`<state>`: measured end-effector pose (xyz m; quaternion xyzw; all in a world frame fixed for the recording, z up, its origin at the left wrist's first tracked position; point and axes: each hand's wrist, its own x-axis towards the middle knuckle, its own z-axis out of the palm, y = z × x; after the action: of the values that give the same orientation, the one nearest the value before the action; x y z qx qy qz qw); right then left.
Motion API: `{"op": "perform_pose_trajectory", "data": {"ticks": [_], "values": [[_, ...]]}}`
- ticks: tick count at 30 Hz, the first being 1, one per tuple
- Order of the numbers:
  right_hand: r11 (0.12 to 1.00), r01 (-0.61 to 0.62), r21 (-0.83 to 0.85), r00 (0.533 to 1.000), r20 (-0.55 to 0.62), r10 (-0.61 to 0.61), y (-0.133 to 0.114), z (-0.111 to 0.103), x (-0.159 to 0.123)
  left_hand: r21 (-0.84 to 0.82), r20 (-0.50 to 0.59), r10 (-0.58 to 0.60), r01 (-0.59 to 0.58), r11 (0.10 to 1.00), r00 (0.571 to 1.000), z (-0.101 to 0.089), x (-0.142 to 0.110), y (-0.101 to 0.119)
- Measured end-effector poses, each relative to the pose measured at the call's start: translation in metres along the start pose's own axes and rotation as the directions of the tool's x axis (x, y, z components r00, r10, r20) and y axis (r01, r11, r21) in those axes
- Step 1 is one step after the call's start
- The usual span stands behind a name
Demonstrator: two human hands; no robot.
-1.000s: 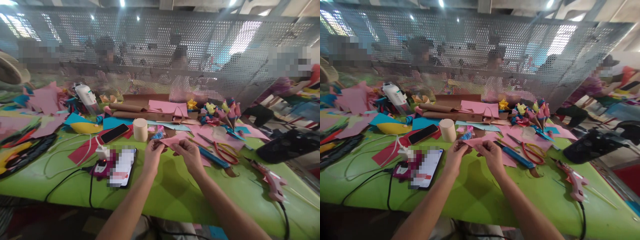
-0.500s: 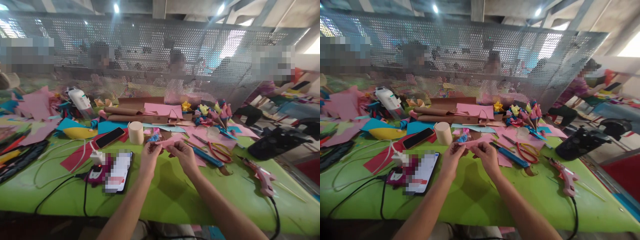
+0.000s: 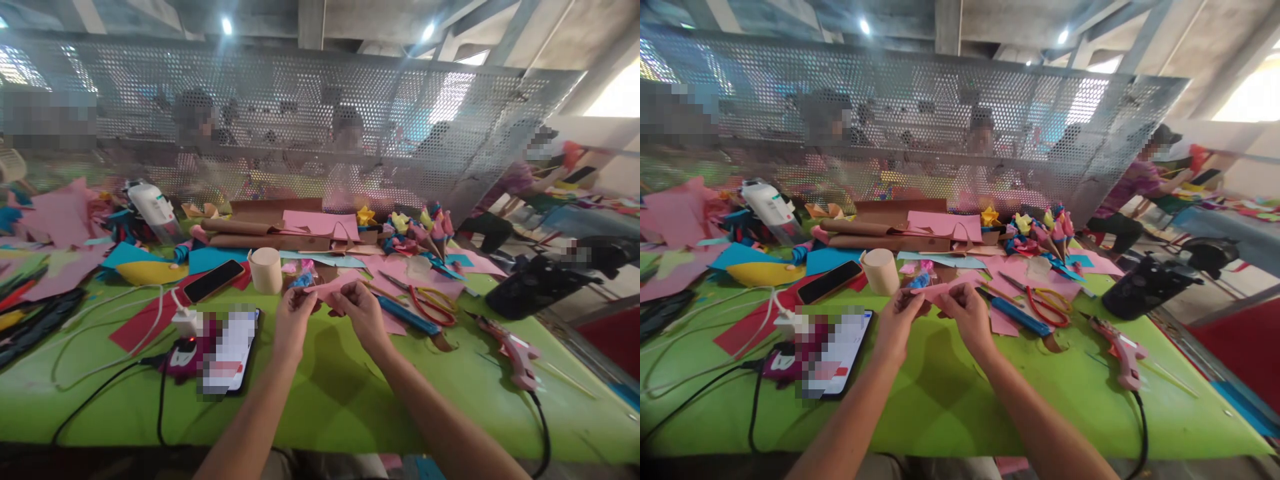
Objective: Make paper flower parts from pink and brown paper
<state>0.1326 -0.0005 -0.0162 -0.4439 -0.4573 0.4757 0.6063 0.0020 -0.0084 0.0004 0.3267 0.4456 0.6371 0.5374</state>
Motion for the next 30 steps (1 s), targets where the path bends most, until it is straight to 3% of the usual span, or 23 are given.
{"op": "perform_pose_trajectory", "data": {"ticks": [16, 26, 30], "values": [[0.993, 0.078, -0.093, 0.997, 0.028, -0.076, -0.003, -0.003, 0.001, 0.028, 0.039, 0.020, -0.021, 0.999, 0.999, -0.003, 0.000, 0.000], [0.974, 0.141, -0.178, 0.989, -0.022, -0.148, -0.004, -0.007, 0.004, 0.029, 0.042, 0.055, -0.056, 0.998, 0.998, -0.003, 0.002, -0.001], [0.962, 0.163, -0.220, 0.986, 0.017, -0.164, -0.008, -0.011, 0.005, 0.057, 0.069, 0.069, -0.073, 0.996, 0.995, -0.004, 0.003, -0.002]]}}
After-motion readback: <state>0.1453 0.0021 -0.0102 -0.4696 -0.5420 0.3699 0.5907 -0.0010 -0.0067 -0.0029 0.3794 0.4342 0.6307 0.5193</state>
